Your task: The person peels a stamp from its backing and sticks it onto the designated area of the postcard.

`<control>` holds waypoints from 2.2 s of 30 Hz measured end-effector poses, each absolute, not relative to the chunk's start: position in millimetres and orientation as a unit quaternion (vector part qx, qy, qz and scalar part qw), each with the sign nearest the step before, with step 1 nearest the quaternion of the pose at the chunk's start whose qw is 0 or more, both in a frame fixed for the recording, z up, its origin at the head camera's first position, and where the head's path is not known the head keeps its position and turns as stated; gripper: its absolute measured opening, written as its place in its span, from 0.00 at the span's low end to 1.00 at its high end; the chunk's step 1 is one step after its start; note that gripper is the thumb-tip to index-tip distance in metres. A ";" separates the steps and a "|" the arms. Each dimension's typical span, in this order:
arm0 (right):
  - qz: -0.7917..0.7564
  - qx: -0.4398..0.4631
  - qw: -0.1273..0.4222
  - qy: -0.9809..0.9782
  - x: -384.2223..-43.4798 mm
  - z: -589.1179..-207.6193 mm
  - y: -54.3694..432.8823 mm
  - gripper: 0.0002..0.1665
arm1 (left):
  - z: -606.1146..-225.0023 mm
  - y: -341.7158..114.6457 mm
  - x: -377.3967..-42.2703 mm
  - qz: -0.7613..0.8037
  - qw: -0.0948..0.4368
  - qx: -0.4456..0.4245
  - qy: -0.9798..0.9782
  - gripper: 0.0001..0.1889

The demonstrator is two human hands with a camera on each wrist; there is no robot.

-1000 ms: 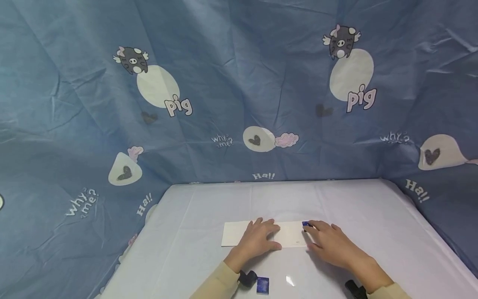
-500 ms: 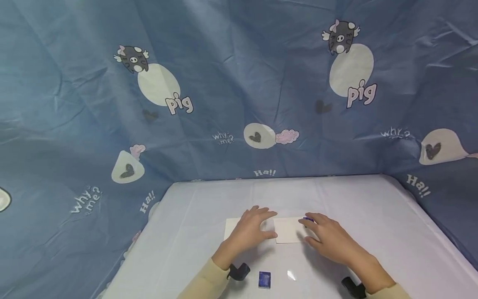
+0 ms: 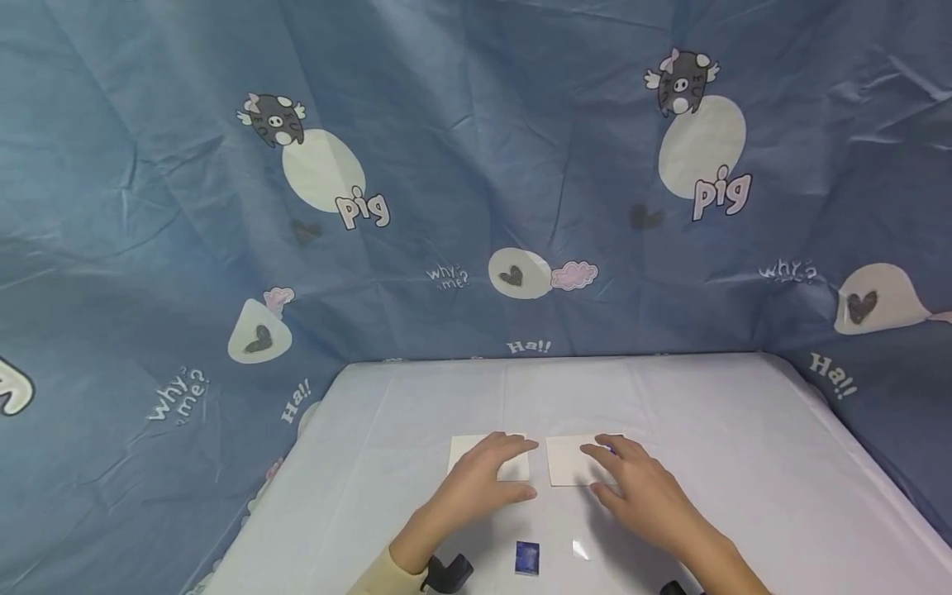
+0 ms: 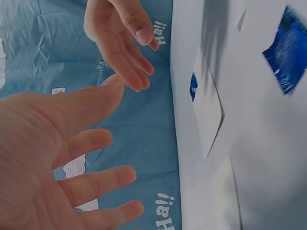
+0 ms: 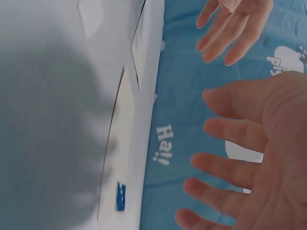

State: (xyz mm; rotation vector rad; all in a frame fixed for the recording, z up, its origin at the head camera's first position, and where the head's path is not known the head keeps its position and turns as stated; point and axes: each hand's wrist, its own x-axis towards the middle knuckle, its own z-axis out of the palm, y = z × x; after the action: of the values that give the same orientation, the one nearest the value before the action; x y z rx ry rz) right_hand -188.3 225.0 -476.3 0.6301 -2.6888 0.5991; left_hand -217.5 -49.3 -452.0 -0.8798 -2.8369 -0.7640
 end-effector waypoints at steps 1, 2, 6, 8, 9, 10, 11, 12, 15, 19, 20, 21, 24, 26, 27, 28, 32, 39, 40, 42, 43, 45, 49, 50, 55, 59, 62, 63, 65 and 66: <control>0.215 0.218 0.157 -0.939 -187.0 -477.0 222.6 0.30 | -452.8 -51.6 -215.1 -0.253 0.037 -0.285 -0.924 0.31; 0.220 0.214 0.157 -0.939 -185.8 -477.7 220.1 0.30 | -453.7 -53.8 -212.7 -0.259 0.038 -0.285 -0.922 0.31; 0.244 0.208 0.161 -0.933 -182.0 -481.3 209.9 0.29 | -460.1 -62.7 -203.5 -0.280 0.043 -0.284 -0.916 0.30; 0.253 0.210 0.164 -0.930 -180.5 -483.1 204.7 0.29 | -464.1 -66.4 -199.6 -0.288 0.044 -0.285 -0.913 0.30; 0.256 0.211 0.164 -0.929 -179.7 -484.3 202.0 0.29 | -466.7 -67.8 -198.1 -0.290 0.044 -0.284 -0.913 0.30; 0.257 0.210 0.164 -0.929 -179.3 -485.6 200.0 0.29 | -468.9 -68.7 -196.9 -0.292 0.045 -0.284 -0.912 0.30; 0.257 0.212 0.166 -0.928 -178.9 -486.8 197.8 0.30 | -471.2 -69.5 -196.0 -0.294 0.044 -0.283 -0.912 0.30; 0.257 0.215 0.168 -0.927 -178.3 -488.1 195.7 0.30 | -473.5 -70.1 -195.4 -0.298 0.043 -0.284 -0.910 0.29; 0.256 0.223 0.178 -0.924 -176.5 -492.6 189.2 0.31 | -480.0 -72.9 -193.8 -0.318 0.034 -0.275 -0.907 0.29; 0.267 0.247 0.183 -0.913 -173.1 -498.1 179.6 0.30 | -485.9 -78.0 -190.4 -0.364 0.017 -0.253 -0.896 0.28; 0.270 0.252 0.177 -0.912 -172.1 -499.5 177.2 0.30 | -487.1 -79.1 -189.4 -0.375 0.011 -0.248 -0.893 0.27; 0.273 0.255 0.168 -0.912 -171.2 -500.9 174.9 0.29 | -488.4 -79.9 -188.4 -0.386 0.006 -0.241 -0.890 0.27; 0.275 0.259 0.132 -0.916 -168.5 -504.5 169.8 0.27 | -493.5 -80.3 -185.5 -0.411 -0.010 -0.231 -0.882 0.26; 0.272 0.259 0.112 -0.920 -165.9 -507.1 167.6 0.27 | -496.9 -79.4 -182.6 -0.415 -0.024 -0.229 -0.880 0.24; 0.271 0.260 0.103 -0.921 -164.6 -508.4 166.7 0.27 | -498.8 -78.7 -181.0 -0.414 -0.030 -0.228 -0.881 0.24; 0.269 0.262 0.095 -0.922 -163.5 -509.9 165.9 0.28 | -500.7 -78.1 -179.3 -0.413 -0.038 -0.227 -0.881 0.24; 0.264 0.268 0.064 -0.924 -160.2 -514.7 162.8 0.30 | -506.1 -77.0 -173.6 -0.387 -0.055 -0.229 -0.892 0.25; 0.263 0.265 0.043 -0.927 -159.7 -515.3 159.8 0.33 | -509.3 -76.5 -172.8 -0.361 -0.058 -0.233 -0.901 0.25; 0.266 0.261 0.032 -0.927 -160.1 -515.3 159.5 0.33 | -509.9 -76.2 -172.8 -0.356 -0.057 -0.235 -0.903 0.26; 0.277 0.251 0.000 -0.928 -161.3 -515.8 158.6 0.33 | -511.7 -75.7 -173.1 -0.341 -0.056 -0.240 -0.907 0.26; 0.283 0.244 -0.020 -0.927 -161.9 -516.0 157.9 0.33 | -512.5 -75.6 -173.0 -0.333 -0.056 -0.242 -0.910 0.26; 0.293 0.230 -0.054 -0.927 -163.2 -516.3 156.8 0.32 | -513.6 -75.4 -172.5 -0.320 -0.056 -0.244 -0.914 0.25; 0.299 0.222 -0.072 -0.925 -164.2 -517.0 155.8 0.29 | -517.6 -74.6 -172.1 -0.305 -0.046 -0.249 -0.918 0.23; 0.296 0.225 -0.069 -0.926 -164.5 -517.3 155.8 0.28 | -518.7 -74.2 -172.3 -0.302 -0.042 -0.250 -0.919 0.23; 0.284 0.251 -0.046 -0.924 -165.7 -518.4 156.4 0.24 | -520.5 -71.8 -172.2 -0.292 -0.017 -0.257 -0.921 0.19; 0.282 0.263 -0.039 -0.922 -165.2 -518.0 157.6 0.22 | -520.3 -69.9 -170.8 -0.286 -0.002 -0.261 -0.922 0.16; 0.278 0.263 -0.038 -0.923 -164.9 -517.3 158.5 0.20 | -520.4 -68.5 -170.2 -0.289 0.002 -0.260 -0.921 0.15; 0.276 0.263 -0.037 -0.924 -164.9 -517.1 158.7 0.19 | -520.2 -68.0 -170.4 -0.291 0.001 -0.260 -0.921 0.15; 0.275 0.261 -0.038 -0.924 -165.0 -516.8 158.6 0.17 | -520.0 -67.1 -170.7 -0.297 -0.002 -0.259 -0.919 0.14; 0.276 0.259 -0.039 -0.925 -165.1 -516.6 158.4 0.15 | -519.9 -66.8 -170.9 -0.301 -0.004 -0.258 -0.918 0.14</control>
State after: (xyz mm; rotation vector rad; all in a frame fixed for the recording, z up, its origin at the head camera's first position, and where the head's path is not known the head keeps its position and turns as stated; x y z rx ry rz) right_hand -165.1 158.4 -516.6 0.8357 -2.9791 0.8889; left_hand -170.9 -66.8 -519.9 -0.8109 -2.8918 -0.9468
